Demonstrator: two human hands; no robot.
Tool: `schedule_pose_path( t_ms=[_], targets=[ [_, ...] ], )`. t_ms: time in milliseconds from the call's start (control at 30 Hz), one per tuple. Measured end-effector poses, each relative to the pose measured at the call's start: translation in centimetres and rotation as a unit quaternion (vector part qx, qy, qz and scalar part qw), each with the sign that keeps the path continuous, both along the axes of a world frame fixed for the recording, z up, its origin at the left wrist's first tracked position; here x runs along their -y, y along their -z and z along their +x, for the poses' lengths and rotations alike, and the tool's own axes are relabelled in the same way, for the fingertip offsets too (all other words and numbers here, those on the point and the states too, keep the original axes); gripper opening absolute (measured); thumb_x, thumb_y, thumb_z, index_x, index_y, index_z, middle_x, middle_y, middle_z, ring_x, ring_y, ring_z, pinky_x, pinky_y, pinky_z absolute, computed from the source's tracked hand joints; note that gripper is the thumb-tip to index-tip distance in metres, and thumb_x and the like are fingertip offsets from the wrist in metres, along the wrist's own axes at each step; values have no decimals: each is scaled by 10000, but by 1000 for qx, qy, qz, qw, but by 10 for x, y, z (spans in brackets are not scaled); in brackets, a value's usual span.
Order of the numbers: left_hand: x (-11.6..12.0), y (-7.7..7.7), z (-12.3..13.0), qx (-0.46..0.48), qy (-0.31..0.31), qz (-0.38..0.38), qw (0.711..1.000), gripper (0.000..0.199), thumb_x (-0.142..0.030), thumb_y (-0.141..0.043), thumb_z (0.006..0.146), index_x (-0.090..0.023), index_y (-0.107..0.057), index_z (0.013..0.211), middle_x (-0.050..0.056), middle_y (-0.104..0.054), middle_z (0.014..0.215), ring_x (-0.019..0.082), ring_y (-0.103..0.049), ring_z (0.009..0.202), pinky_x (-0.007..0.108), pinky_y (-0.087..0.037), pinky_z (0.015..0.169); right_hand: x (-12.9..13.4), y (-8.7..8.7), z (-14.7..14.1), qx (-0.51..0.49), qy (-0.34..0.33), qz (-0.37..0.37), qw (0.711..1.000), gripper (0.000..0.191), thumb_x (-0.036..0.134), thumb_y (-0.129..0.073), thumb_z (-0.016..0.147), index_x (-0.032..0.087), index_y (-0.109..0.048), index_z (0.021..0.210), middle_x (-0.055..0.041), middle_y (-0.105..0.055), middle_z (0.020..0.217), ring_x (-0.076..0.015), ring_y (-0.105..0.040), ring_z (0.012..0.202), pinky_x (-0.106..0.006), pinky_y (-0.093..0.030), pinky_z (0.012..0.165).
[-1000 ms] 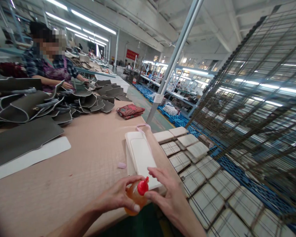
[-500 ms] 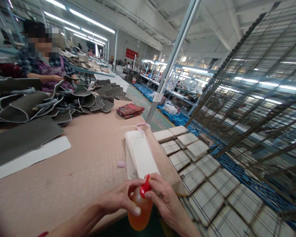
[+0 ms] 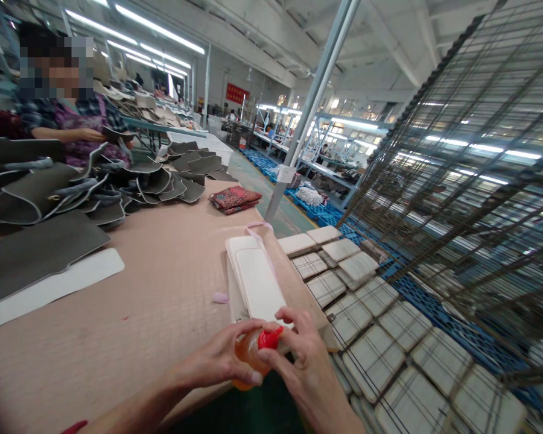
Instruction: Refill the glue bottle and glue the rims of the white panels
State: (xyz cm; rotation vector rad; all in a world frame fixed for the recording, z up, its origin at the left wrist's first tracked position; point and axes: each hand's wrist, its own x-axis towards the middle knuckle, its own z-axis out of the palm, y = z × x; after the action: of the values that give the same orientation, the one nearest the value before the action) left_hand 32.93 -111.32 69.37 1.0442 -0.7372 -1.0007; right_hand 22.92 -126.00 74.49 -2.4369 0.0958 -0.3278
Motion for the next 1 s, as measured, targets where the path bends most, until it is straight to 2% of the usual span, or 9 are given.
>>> schedule_pose_path(
  t_ms=[200,367,433,533,600,700,800,933,1000],
  targets=[
    [-4,-8,-1,-10,28,-11,999,678,-225,-825,529,-174,-595,1165,54,-622,1118,244,-553,1035,332,-395,890,7,-22,2,-62,-120,113,984,134,286,-618,827,256,-661,950,0,-640,942,-154,-574,920,-268,-421,818],
    [-6,-11,-1,-25,60,-7,998,641,-239,-826,536,-174,-606,1135,34,-633,1044,208,-565,964,299,-401,831,14,-21,2,-81,-121,199,969,214,307,-639,809,274,-643,1020,1,-644,968,-165,-590,935,-274,-453,820],
    [-7,-9,0,-22,63,-5,998,630,-235,-825,534,-177,-614,1125,30,-631,1037,204,-563,959,297,-401,830,13,-17,0,-78,-119,175,974,215,296,-622,821,281,-644,1034,-3,-653,991,-165,-598,944,-276,-456,839],
    [-8,-5,1,-22,58,-7,998,641,-227,-835,512,-190,-621,1115,29,-619,1080,213,-550,1001,303,-396,865,11,-12,-4,-63,-114,80,988,245,273,-611,826,290,-634,1069,-5,-655,1075,-157,-592,1008,-261,-436,894],
    [-8,-4,2,-29,54,-13,998,647,-217,-833,512,-196,-615,1121,30,-612,1101,215,-549,1010,302,-397,869,10,-8,-7,-45,-89,43,994,290,277,-612,822,297,-613,1111,-3,-650,1118,-156,-580,1058,-258,-426,927],
    [-5,-2,1,-46,38,-26,998,647,-203,-811,545,-192,-589,1152,36,-610,1093,213,-557,992,305,-410,852,8,3,-10,7,-26,59,998,309,335,-594,826,297,-612,1132,-12,-649,1119,-165,-567,1091,-270,-427,946],
    [4,6,-3,-55,-4,-31,998,635,-199,-811,533,-180,-588,1127,36,-607,1078,221,-554,996,311,-415,859,1,24,-7,74,54,70,993,289,406,-575,814,272,-649,1059,-45,-628,1120,-196,-562,1083,-308,-445,935],
    [21,24,-11,-50,-116,-2,992,624,-229,-823,495,-176,-587,1071,53,-597,1065,252,-543,1012,339,-419,883,-16,58,1,119,209,61,969,364,487,-553,799,180,-621,982,-138,-607,1049,-291,-548,1038,-487,-418,932],
    [26,29,-11,-14,-183,27,983,634,-222,-827,479,-183,-591,1066,68,-579,1118,272,-506,1081,351,-383,943,-21,67,2,117,257,67,957,466,528,-583,768,165,-574,1059,-158,-596,1061,-316,-541,1039,-539,-391,940]
  ],
)
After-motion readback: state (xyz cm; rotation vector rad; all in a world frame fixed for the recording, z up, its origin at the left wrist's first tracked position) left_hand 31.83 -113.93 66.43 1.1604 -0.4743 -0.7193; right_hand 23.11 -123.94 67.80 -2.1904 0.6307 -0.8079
